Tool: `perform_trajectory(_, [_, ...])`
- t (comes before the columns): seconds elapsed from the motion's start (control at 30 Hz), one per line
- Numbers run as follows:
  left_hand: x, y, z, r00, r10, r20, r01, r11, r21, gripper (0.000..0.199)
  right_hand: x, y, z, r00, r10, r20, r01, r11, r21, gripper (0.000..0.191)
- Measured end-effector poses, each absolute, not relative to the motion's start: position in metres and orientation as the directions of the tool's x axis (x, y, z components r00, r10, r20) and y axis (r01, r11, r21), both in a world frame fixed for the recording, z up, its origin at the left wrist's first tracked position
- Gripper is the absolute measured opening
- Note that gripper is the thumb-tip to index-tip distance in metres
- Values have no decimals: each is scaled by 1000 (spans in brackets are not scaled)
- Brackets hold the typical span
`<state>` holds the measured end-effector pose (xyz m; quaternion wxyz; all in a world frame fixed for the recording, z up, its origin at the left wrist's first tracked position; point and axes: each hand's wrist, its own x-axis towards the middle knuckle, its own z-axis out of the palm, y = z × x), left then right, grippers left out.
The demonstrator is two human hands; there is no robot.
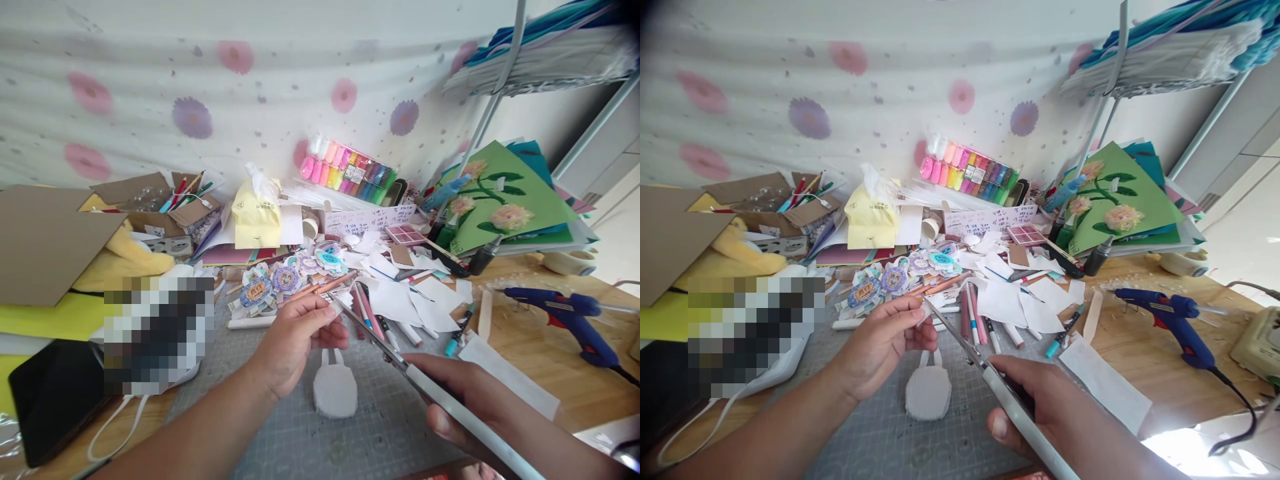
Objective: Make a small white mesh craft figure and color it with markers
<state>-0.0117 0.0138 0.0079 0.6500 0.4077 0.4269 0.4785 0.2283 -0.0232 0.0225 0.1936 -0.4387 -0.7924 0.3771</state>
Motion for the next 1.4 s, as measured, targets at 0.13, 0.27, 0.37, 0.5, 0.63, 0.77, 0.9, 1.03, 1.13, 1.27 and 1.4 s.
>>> perform_trajectory(0.13, [-11,13,9,183,972,-150,-285,199,938,17,233,-28,17,-513,858,17,612,379,-694,45])
perform_trajectory(0.27, [-10,14,9,185,972,-147,-295,198,935,16,234,-29,16,-481,877,-19,683,360,-636,47])
perform_trajectory(0.37, [-9,14,9,172,974,-145,-288,191,939,17,233,-30,15,-500,865,-31,658,356,-664,49])
perform_trajectory(0.5, [-9,13,9,162,977,-139,-275,180,945,16,232,-31,16,-502,865,-5,578,332,-746,62])
perform_trajectory(0.63, [-9,12,9,149,982,-118,-274,156,949,15,234,-30,18,-585,809,-59,566,355,-744,65])
perform_trajectory(0.77, [-8,11,7,135,985,-108,-272,141,952,15,233,-29,13,-573,817,-64,592,359,-721,63])
perform_trajectory(0.9, [-7,13,4,127,986,-109,-275,141,951,16,227,-28,13,-536,844,-33,590,346,-730,58])
perform_trajectory(1.03, [-5,13,3,120,986,-114,-286,144,947,18,219,-24,17,-540,841,-46,536,302,-788,54])
perform_trajectory(1.13, [-5,12,2,120,984,-132,-292,162,943,18,216,-23,16,-531,845,-62,519,266,-812,51])
perform_trajectory(1.27, [-9,17,-1,103,980,-171,-302,195,933,17,225,-15,12,-496,862,-103,590,248,-768,41])
perform_trajectory(1.4, [-12,24,-8,72,974,-216,-318,228,920,16,253,14,4,-262,963,-66,859,202,-471,43])
